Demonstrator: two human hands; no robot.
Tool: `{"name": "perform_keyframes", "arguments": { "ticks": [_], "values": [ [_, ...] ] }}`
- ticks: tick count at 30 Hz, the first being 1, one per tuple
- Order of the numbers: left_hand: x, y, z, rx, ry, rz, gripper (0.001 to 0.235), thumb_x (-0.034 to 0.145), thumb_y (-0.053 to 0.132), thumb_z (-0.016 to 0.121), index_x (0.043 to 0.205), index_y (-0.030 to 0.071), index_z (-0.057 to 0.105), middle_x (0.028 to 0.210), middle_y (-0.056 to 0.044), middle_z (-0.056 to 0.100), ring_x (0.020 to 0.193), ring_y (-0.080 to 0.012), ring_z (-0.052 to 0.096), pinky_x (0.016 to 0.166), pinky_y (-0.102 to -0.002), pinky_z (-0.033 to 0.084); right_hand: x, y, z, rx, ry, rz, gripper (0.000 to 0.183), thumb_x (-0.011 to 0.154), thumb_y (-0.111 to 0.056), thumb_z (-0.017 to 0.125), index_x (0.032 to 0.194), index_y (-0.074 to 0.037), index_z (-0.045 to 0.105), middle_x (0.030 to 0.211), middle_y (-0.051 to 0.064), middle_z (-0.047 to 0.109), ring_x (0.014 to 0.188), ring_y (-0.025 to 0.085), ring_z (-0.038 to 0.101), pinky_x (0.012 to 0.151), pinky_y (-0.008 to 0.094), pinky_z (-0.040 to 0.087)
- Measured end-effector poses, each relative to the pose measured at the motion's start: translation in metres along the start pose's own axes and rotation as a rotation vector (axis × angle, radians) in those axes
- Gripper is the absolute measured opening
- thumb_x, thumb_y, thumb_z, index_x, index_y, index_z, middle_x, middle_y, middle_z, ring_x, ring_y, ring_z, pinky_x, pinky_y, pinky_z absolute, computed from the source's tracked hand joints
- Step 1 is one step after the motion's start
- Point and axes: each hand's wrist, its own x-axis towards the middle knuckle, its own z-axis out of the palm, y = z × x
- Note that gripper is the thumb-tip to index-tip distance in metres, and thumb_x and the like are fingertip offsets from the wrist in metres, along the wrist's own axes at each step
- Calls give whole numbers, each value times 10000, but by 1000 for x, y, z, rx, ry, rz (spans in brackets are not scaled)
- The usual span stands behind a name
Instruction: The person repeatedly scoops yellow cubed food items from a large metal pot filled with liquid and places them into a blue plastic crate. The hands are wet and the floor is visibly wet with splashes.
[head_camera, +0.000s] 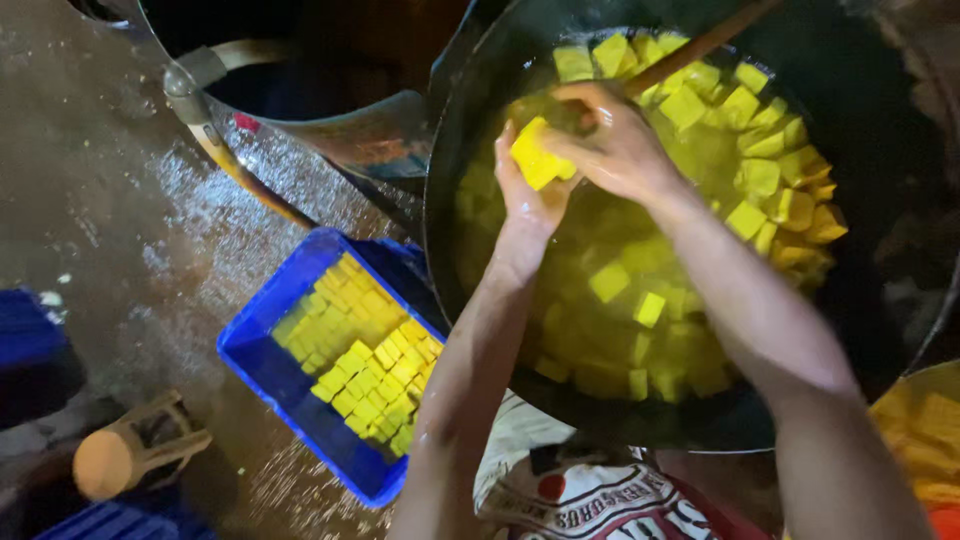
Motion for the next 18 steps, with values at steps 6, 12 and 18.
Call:
{"name": "perform_keyframes", "arguments": {
  "ticks": [6,12,18],
  "values": [
    [-89,51,57,-84,-91,-68,602,947,637,487,1231,138,665,1238,-83,685,1192,-356,599,1029,-660,438,-90,105,76,-108,-274,238,493,987,-242,698,1432,-72,572,1214,247,645,1024,337,622,937,452,456],
    [-174,100,74,-264,-214,19,510,1005,544,508,1204,100,664,1258,-110,683,1189,-335,630,1084,-580,457,-70,84,58,-268,-438,572,462,1017,-187,672,1475,-136,650,1114,357,659,796,410,578,762,614,375],
    [-221,123,20,-179,-4,351,377,1018,394,520,1251,105,585,1168,-125,663,1013,-310,652,869,-440,547,-64,-108,15,268,-466,145,455,843,-93,737,1289,-47,658,1138,58,724,993,131,689,880,290,553]
  ]
}}
